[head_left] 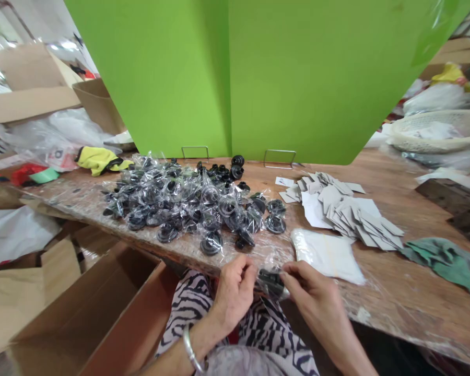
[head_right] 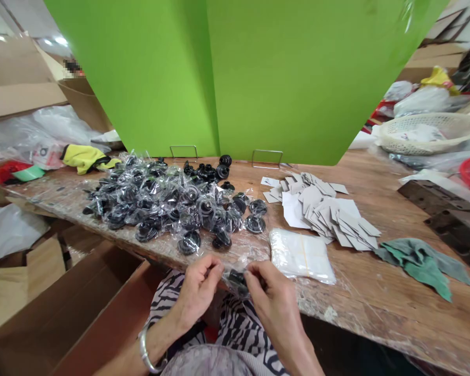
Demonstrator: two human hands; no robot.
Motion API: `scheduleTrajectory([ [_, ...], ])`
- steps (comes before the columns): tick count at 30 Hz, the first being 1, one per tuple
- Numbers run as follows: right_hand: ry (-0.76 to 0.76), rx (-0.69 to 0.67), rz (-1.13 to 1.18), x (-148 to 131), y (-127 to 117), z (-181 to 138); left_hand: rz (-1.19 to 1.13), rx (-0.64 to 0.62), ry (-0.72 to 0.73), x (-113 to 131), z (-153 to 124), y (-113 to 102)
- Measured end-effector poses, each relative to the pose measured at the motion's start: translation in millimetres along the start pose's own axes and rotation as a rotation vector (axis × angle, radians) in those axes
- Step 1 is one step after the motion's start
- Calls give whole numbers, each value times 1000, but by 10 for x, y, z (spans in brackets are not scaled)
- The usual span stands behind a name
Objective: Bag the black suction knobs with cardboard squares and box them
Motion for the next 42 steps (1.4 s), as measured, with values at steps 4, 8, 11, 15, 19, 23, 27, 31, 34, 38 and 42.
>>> scheduleTrajectory([
  [4,295,-22,367,70,9,90,-180,-14,1,416,472,-158],
  [8,249,29,281,267,-59,125,47,339,557,1010,929,-654],
  [11,105,191,-18,475,-346,210,422,414,848,1029,1099,-715],
  [15,12,248,-546,677,-586,460,746,225,915,666,1259,-510],
  [19,90,125,-765,840,-474,715,810,202,905,586,1247,-394],
  [23,156,89,-846,901,-399,807,821,169,934,681,1142,-316],
  [27,198,90,-811,927,-399,819,846,193,935,685,1029,-313],
  [31,207,186,-679,962,-445,873,833,269,933,674,905,-334],
  [34,214,314,-513,998,-609,952,729,372,959,723,686,-363],
  [38,212,501,-278,859,-757,847,342,247,817,625,311,-243],
  [42,27,185,32,308,-66,386,-275,-217,93,119,93,232],
])
Point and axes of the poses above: each hand's wrist, its own z-axis towards the middle knuckle, its own y-axis out of the palm, x = y × z, the point moved 8 cm from there along z, towards the middle knuckle, and after that the axes turned 12 degrees about x, right-handed, at the moved point
